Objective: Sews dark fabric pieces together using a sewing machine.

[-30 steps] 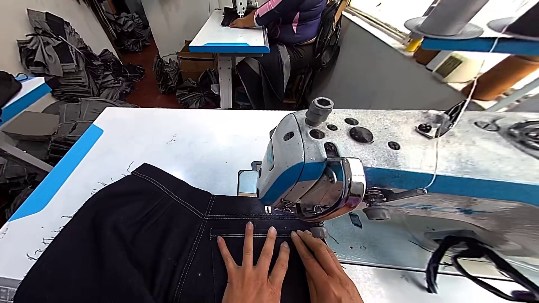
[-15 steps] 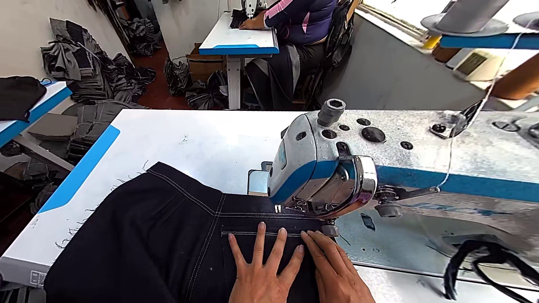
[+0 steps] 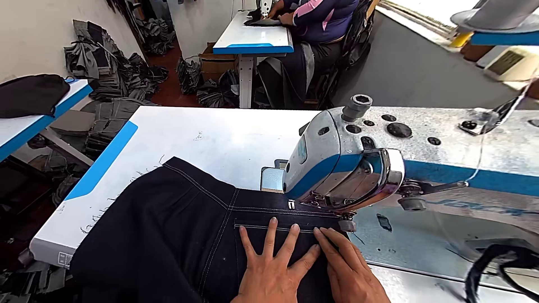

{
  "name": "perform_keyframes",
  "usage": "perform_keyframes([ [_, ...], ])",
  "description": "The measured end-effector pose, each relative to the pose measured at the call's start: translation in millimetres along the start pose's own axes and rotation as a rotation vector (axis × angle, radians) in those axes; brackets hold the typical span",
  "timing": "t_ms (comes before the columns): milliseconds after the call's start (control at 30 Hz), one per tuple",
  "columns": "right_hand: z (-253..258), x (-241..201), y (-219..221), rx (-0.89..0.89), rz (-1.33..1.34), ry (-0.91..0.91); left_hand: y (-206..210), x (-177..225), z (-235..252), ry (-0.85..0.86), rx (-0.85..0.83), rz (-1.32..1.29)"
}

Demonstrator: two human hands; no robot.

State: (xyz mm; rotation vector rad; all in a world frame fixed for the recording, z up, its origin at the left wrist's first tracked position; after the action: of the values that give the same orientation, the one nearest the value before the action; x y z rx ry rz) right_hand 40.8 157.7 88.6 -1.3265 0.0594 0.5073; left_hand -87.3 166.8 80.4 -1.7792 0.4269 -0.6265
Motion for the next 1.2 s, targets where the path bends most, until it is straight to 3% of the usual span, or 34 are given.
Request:
perform_keyframes([
  [267, 27.1, -20.0, 16.2, 0.109, -0.008, -0.054, -11.5, -46.6, 1.8, -0.026, -0.02, 0.042],
  [1200, 37.2, -20.3, 17.9, 0.059, -0.04, -0.054, -16.2, -55.9, 9.5, -0.034, 0.039, 0.067],
])
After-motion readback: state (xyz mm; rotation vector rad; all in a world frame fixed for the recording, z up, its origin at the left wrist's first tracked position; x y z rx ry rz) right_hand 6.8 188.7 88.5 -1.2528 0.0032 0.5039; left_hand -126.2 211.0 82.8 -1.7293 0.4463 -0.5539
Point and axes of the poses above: each hand's wrist, its own z-axis towards the middle knuckle, its own y-axis out of the palm, x = y × z, the point moved 8 cm from there along z, towards the middle knuckle, and after that the axes turned 13 degrees about -x, right-handed, at the moved point
